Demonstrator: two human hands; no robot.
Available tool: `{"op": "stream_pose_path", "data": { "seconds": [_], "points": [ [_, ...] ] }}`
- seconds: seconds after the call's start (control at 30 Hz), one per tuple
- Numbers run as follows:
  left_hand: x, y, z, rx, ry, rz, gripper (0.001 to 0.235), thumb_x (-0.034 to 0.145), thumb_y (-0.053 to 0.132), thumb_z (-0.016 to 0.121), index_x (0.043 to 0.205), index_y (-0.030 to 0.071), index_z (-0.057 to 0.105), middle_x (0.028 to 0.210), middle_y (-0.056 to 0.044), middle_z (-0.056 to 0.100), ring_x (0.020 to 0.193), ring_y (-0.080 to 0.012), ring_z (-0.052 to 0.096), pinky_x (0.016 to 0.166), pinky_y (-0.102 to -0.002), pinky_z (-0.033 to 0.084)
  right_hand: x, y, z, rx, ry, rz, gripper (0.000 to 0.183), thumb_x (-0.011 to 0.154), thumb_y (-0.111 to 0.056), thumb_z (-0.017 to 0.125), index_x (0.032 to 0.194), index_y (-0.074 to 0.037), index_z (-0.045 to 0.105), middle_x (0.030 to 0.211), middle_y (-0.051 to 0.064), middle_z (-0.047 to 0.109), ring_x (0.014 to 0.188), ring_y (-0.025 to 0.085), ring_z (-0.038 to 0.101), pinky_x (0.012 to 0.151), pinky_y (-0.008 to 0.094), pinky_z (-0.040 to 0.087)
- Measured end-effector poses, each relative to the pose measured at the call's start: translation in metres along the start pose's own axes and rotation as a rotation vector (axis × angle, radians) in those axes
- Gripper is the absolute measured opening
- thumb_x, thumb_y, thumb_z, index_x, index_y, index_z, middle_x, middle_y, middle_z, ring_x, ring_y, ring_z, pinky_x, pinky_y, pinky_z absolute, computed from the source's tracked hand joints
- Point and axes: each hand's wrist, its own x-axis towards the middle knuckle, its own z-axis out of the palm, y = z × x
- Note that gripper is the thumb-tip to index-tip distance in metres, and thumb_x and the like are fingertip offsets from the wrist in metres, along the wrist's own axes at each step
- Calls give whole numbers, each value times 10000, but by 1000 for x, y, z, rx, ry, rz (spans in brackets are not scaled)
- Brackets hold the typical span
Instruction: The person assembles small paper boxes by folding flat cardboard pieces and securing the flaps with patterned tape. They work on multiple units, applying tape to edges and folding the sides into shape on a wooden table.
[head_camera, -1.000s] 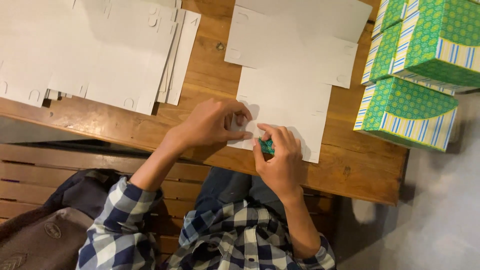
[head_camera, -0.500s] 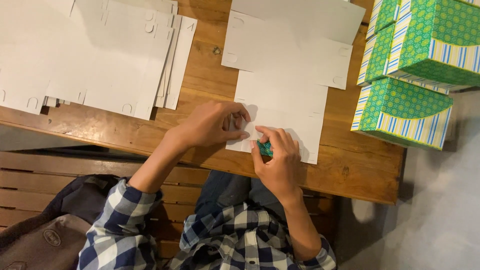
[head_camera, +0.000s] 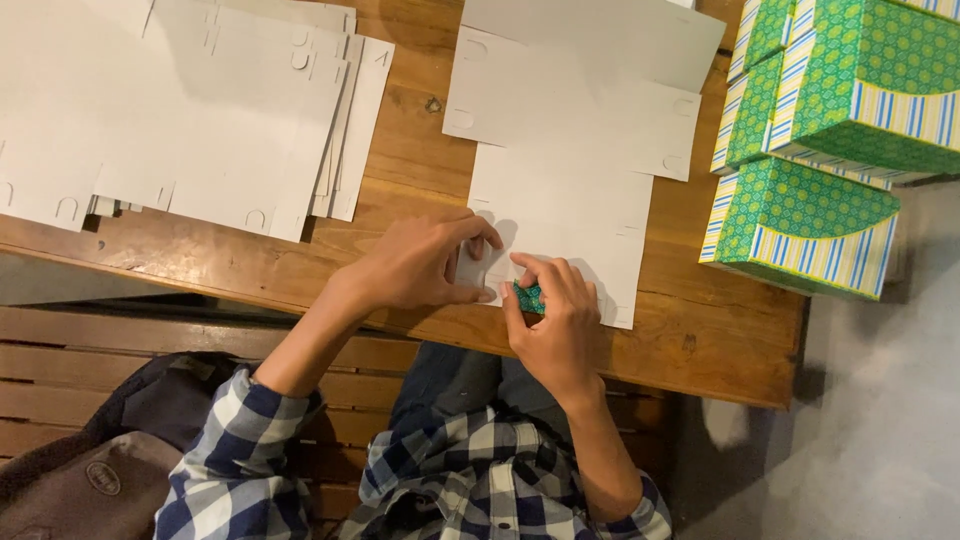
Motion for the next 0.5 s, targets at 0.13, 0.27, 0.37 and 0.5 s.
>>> {"op": "stream_pose_path", "data": {
  "seconds": [0.13, 0.27, 0.37, 0.5],
  "points": [
    [-3, 3, 0, 41, 2, -5, 607, 686, 330, 912, 1178, 83, 657, 956, -17, 674, 592, -170, 717, 545, -326, 579, -1, 0, 1, -6, 15, 4, 218, 927, -156, 734, 1144, -137, 712, 836, -26, 581, 724, 186, 561, 685, 336, 384],
    [-5, 3, 0, -26, 9, 7, 592, 709, 313, 900, 1178, 51, 649, 956, -48, 674, 591, -197, 731, 543, -340, 584, -1, 0, 0, -11, 0, 6, 240, 912, -136, 740, 1151, -137, 712, 840, -23, 583, 726, 198, 562, 685, 342, 385],
    [-6, 6, -1, -56, 21, 17, 511, 782, 286, 844, 1177, 25, 648, 942, -69, 684, 588, -214, 739, 537, -348, 583, -1, -1, 0, -9, 0, 8, 236, 916, -135, 735, 1151, -136, 713, 840, -22, 582, 723, 197, 559, 683, 342, 381],
    [-2, 5, 0, -48, 37, 9, 438, 828, 260, 804, 1177, 38, 661, 907, -54, 682, 599, -218, 736, 529, -353, 575, -1, 0, 1, -8, 9, 18, 225, 925, -157, 739, 1148, -136, 717, 836, -21, 588, 717, 198, 561, 679, 342, 379]
  ]
}}
